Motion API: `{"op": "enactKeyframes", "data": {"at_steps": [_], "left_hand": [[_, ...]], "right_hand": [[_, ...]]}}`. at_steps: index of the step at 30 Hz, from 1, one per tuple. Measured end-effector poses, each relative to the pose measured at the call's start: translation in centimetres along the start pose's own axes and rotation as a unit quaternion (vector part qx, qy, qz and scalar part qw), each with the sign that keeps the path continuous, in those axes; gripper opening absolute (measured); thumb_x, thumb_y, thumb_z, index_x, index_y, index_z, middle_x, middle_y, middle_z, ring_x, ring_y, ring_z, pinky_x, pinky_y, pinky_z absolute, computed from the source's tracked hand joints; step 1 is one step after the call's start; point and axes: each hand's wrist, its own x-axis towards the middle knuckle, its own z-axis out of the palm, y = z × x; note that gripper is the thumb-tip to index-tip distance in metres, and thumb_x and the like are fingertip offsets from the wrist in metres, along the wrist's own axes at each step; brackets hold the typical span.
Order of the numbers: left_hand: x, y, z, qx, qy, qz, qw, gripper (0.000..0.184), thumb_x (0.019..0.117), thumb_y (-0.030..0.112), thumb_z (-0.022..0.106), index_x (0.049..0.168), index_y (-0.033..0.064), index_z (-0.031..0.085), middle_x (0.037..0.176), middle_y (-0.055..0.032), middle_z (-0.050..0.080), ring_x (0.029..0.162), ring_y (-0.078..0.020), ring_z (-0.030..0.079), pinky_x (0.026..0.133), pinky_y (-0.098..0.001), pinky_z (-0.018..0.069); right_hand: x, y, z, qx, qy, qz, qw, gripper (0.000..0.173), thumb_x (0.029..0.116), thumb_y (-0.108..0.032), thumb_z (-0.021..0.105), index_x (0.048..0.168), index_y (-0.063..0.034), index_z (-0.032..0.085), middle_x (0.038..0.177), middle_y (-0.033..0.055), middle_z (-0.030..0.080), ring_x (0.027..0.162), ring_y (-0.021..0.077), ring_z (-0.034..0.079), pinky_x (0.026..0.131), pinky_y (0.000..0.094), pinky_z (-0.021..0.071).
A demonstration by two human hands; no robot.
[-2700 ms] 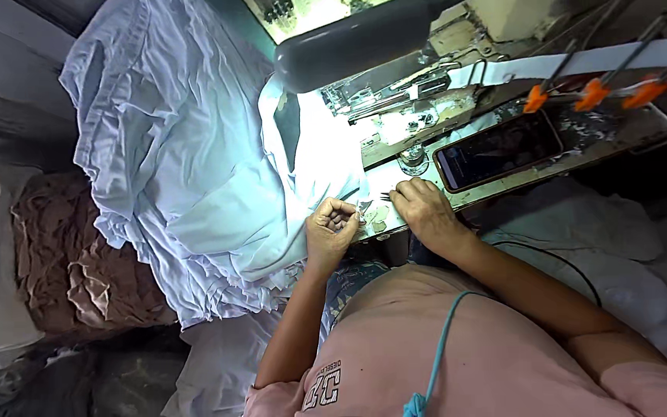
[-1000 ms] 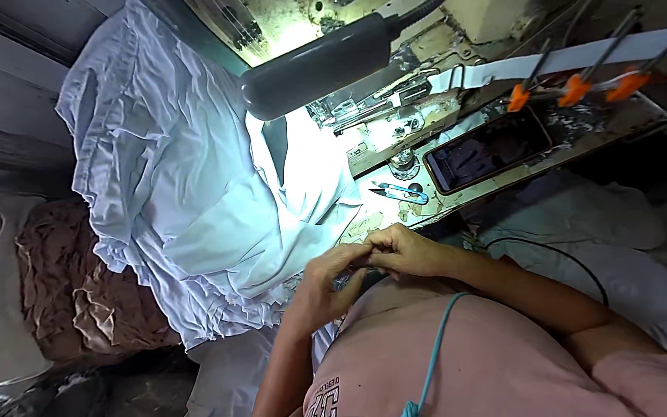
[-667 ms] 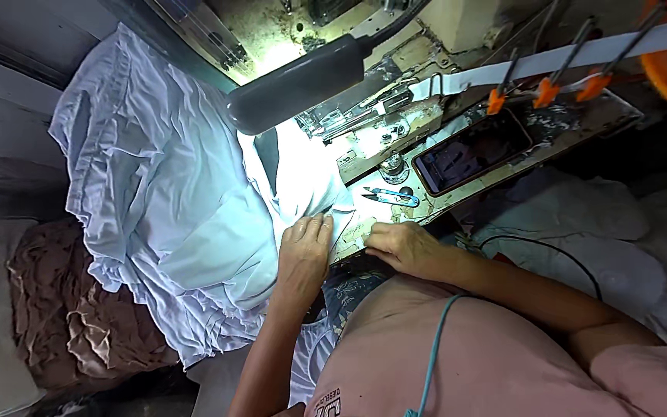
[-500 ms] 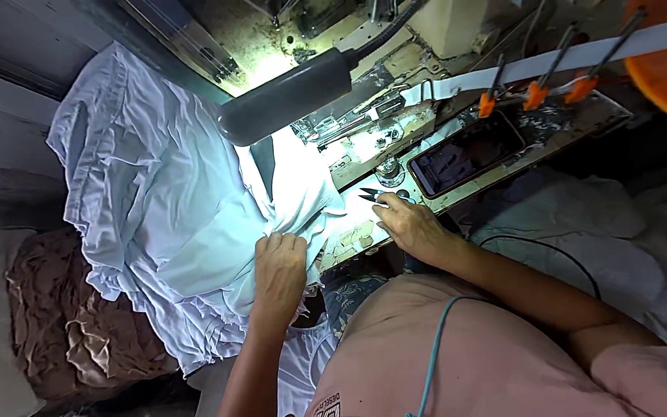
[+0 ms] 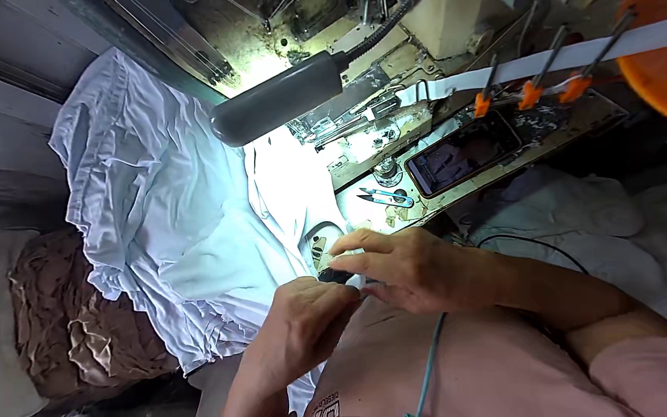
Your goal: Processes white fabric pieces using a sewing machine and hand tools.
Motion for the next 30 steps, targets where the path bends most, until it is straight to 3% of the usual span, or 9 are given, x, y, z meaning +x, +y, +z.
{"op": "enactKeyframes", "data": {"at_steps": [3,6,8,12,16,18,22,26,30], "left_hand": [[0.7,0.7,0.3,0.063,0.000,0.039,0.997,0.021,0.1012,0.013,0.050,0.094,0.0064,0.069,0.061,-0.0028,0.053,0.055,-0.0147,0.049,0.054,-0.0270,0.0369],[0.7,0.9,0.3,0.083,0.030,0.045,0.995,0.020,0.0999,0.015,0.052,0.095,0.0069,0.069,0.059,-0.0018,0.047,0.053,-0.0141,0.043,0.053,-0.0273,0.0314],[0.7,0.9,0.8,0.086,0.074,0.047,0.992,0.022,0.1010,0.025,0.056,0.101,0.0065,0.067,0.064,-0.0026,0.050,0.057,-0.0145,0.046,0.056,-0.0268,0.0349],[0.9,-1.5,4.3,0.208,0.167,0.005,0.964,0.049,0.0967,0.058,0.058,0.120,0.0147,0.056,0.104,-0.0060,0.064,0.096,-0.0184,0.060,0.093,-0.0315,0.0423],[0.2,-9.0,6.9,0.380,0.241,-0.106,0.887,0.020,0.0902,0.014,0.062,0.107,0.0100,0.073,0.131,-0.0250,0.063,0.135,-0.0491,0.048,0.114,-0.0696,0.0236],[0.1,-10.9,4.4,0.370,0.288,-0.131,0.873,0.015,0.0901,0.009,0.062,0.100,0.0056,0.073,0.133,-0.0265,0.062,0.139,-0.0523,0.043,0.115,-0.0717,0.0207],[1.2,-10.2,-0.5,0.328,0.319,-0.051,0.887,0.012,0.0900,0.009,0.063,0.093,-0.0022,0.067,0.120,-0.0256,0.068,0.111,-0.0378,0.066,0.092,-0.0457,0.0536],[2.2,-9.1,-1.9,0.326,0.179,-0.010,0.928,0.025,0.0955,0.002,0.058,0.112,0.0056,0.077,0.121,-0.0190,0.072,0.110,-0.0361,0.068,0.087,-0.0474,0.0537],[2.2,-8.9,-2.0,0.344,0.137,-0.033,0.928,0.028,0.0952,-0.001,0.056,0.112,0.0067,0.078,0.121,-0.0150,0.073,0.113,-0.0360,0.068,0.089,-0.0482,0.0521]], "right_hand": [[0.8,0.6,-0.6,0.090,-0.116,-0.006,0.989,0.034,0.0895,0.001,0.067,0.124,0.0057,0.065,0.104,0.0167,0.070,0.085,0.0207,0.068,0.073,0.0289,0.0555],[0.9,1.3,-0.9,0.121,-0.128,-0.010,0.984,0.010,0.0955,-0.001,0.061,0.096,0.0031,0.070,0.084,0.0121,0.065,0.076,0.0170,0.062,0.067,0.0262,0.0490],[0.6,1.5,-1.1,0.133,-0.106,0.002,0.985,0.014,0.0978,-0.005,0.063,0.089,0.0033,0.069,0.080,0.0113,0.064,0.075,0.0134,0.061,0.067,0.0219,0.0481],[-0.7,1.9,-1.6,0.268,-0.052,0.079,0.959,0.017,0.0978,-0.012,0.067,0.090,0.0033,0.066,0.078,0.0025,0.064,0.072,-0.0008,0.060,0.067,0.0119,0.0492],[-1.7,1.5,-2.4,0.521,-0.027,0.103,0.847,0.007,0.1003,-0.020,0.066,0.105,-0.0159,0.069,0.094,-0.0084,0.074,0.082,0.0010,0.072,0.070,0.0187,0.0616],[-2.3,1.8,-2.4,0.556,-0.015,0.096,0.825,0.014,0.1014,-0.023,0.065,0.112,-0.0177,0.071,0.102,-0.0075,0.074,0.086,0.0022,0.072,0.070,0.0180,0.0615],[-4.4,3.2,-0.5,0.466,0.020,0.137,0.874,0.009,0.1001,-0.024,0.067,0.106,-0.0195,0.072,0.107,-0.0093,0.070,0.089,-0.0009,0.068,0.073,0.0152,0.0586],[-6.3,4.2,0.9,0.286,0.036,0.157,0.945,0.015,0.0971,-0.028,0.071,0.091,-0.0137,0.069,0.095,-0.0061,0.069,0.090,-0.0016,0.066,0.078,0.0148,0.0559],[-6.7,5.2,1.4,0.273,0.042,0.157,0.948,0.016,0.0966,-0.026,0.072,0.090,-0.0123,0.072,0.099,-0.0049,0.072,0.094,-0.0010,0.067,0.081,0.0152,0.0566]]}}
